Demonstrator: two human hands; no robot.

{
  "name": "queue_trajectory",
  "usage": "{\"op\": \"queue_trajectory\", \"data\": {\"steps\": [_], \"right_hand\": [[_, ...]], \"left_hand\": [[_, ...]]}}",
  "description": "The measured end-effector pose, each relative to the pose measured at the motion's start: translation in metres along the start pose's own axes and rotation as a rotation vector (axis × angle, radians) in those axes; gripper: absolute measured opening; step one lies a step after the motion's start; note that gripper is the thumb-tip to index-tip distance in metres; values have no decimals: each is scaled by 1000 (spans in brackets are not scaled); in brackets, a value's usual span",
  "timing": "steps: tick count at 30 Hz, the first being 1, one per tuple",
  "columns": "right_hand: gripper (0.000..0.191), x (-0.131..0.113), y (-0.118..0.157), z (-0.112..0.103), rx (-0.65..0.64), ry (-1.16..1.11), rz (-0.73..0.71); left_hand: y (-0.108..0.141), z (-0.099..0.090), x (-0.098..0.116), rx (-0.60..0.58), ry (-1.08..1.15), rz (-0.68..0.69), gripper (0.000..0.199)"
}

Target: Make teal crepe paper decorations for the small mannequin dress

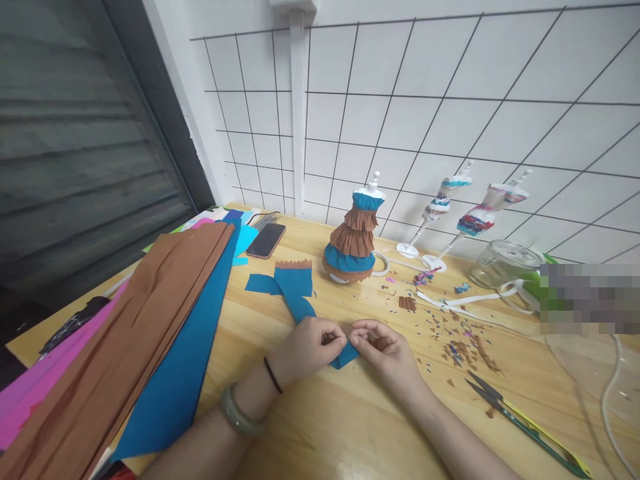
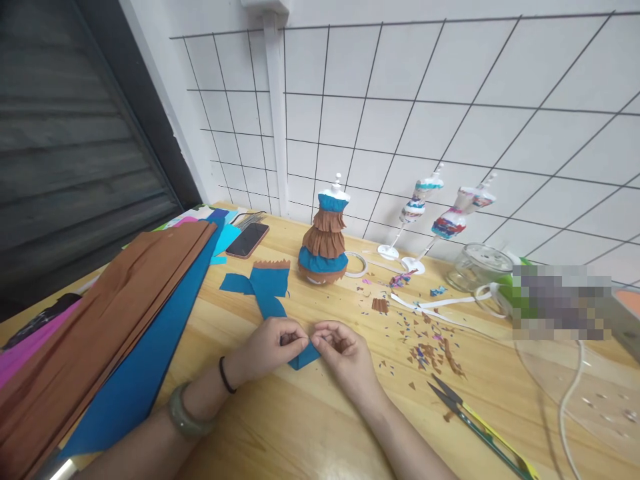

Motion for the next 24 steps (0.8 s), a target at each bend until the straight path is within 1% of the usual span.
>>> {"op": "queue_trajectory", "data": {"steps": [5,7,9,12,14,16,19,21,24], "right_hand": [[23,0,1,0,-13,-22,14],[25,-2,1,1,-30,-28,18],[29,-5,2,4,-61,-32,20],[34,-10,6,16,-142,-30,18],[34,-14,9,25,-212,-12,19],[29,-19,13,32,-275,20,22],[17,-29,20,32,-344,162,31],[13,-35,24,30,-395,270,46],[10,-43,26,29,-450,288,32]], "left_hand": [[2,3,-4,-4,45,-19,25],[2,2,-7,4,105,-40,25],[1,-2,-8,40,196,-67,24],[-1,-12,-9,129,395,-110,22],[0,-14,-8,165,593,-140,21],[0,-11,-6,164,845,-158,19],[0,-9,1,157,1166,-146,15],[-1,-13,2,194,1274,-134,11],[-1,-20,-1,263,1363,-130,10]]}}
Point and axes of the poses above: each hand's wrist, its own y-axis away from the middle knuckle, its own z-axis out of the palm, x = y × z, the point moved 10 cm from there along -y, towards the middle knuckle, and after that the axes turned 8 degrees about z, right-handed, at the moved point
